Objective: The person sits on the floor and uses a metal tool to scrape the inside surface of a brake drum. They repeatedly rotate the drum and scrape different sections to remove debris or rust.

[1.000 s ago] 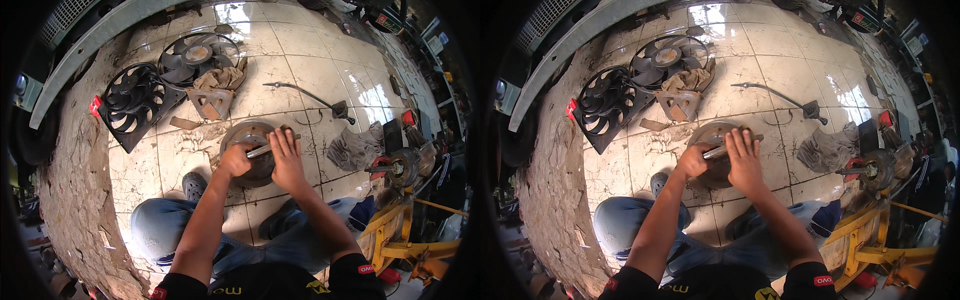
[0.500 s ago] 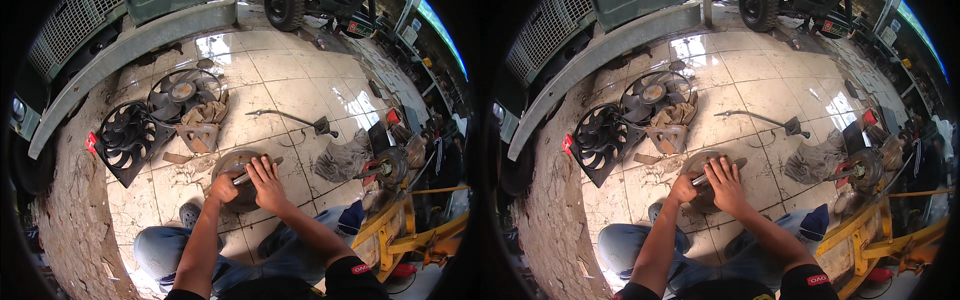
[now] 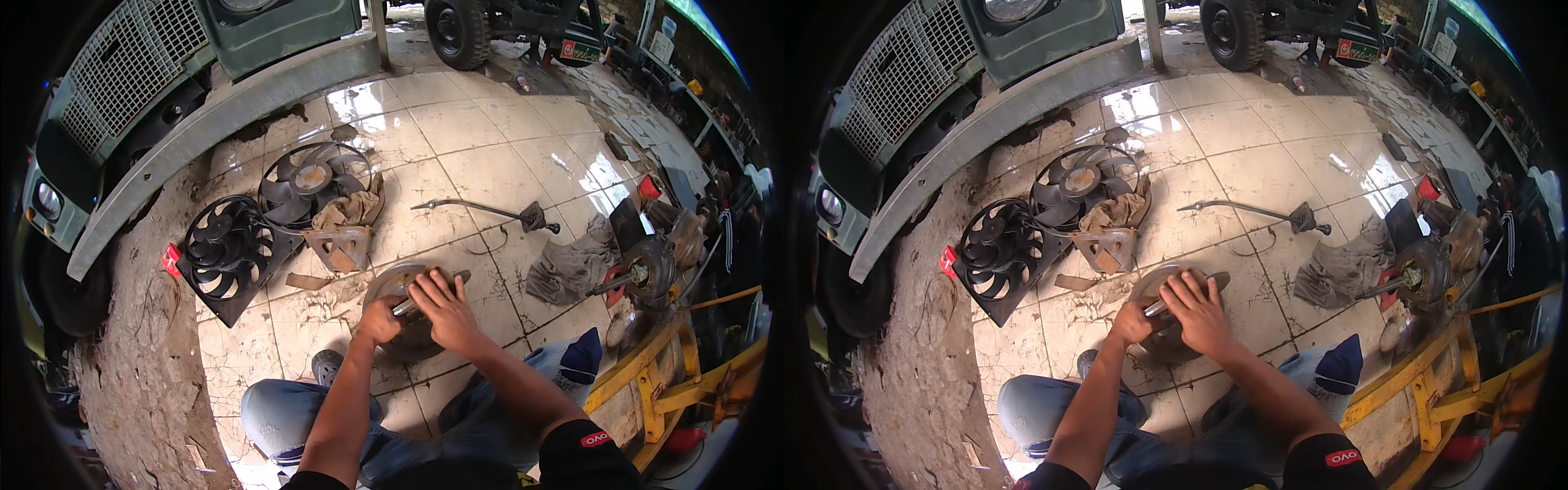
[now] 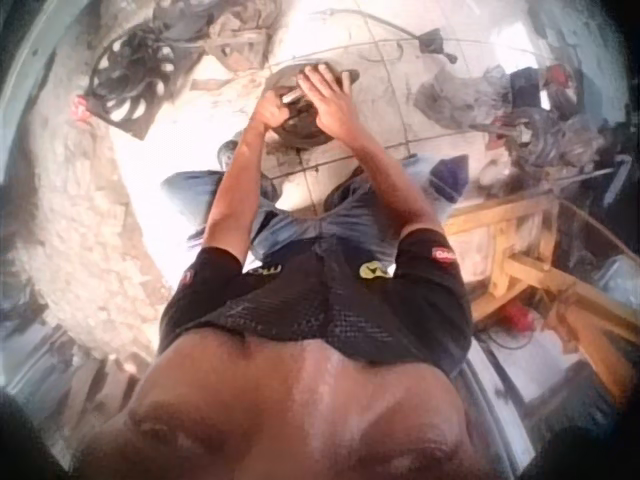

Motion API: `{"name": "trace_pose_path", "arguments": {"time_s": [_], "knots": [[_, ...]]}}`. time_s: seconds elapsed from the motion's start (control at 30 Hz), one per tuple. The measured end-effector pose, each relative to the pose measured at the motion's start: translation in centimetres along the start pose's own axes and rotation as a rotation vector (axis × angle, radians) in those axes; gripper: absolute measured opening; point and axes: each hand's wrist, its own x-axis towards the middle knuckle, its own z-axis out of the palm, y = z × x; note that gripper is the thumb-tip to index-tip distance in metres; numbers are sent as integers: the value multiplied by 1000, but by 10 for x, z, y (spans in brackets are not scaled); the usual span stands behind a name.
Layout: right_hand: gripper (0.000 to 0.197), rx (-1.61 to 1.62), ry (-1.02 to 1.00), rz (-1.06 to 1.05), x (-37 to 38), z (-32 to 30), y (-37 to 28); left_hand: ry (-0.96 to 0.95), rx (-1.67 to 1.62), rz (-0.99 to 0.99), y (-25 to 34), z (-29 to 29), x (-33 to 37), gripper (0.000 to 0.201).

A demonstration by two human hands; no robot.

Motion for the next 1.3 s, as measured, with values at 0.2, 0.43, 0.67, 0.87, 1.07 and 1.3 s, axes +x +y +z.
{"name": "trace_pose_path", "arguments": {"time_s": [0.2, 0.43, 0.67, 0.87, 1.07, 1.3], "knots": [[87, 82, -20, 394, 0, 8, 33, 33, -2, 62, -13, 9, 2, 48], [85, 31, -12, 319, -8, 8, 4, -1, -2, -8, -12, 7, 4, 47], [82, 38, 28, 177, -7, 6, -2, 24, -59, 67, -29, 18, 6, 42], [89, 166, -31, 367, 6, 4, 22, 44, -35, 85, -25, 16, 10, 43], [85, 75, 15, 205, 2, 0, -2, 58, -52, 25, -16, 14, 4, 43], [85, -5, -36, 131, -12, 2, -13, 8, -13, 78, -14, 14, 2, 51]]}}
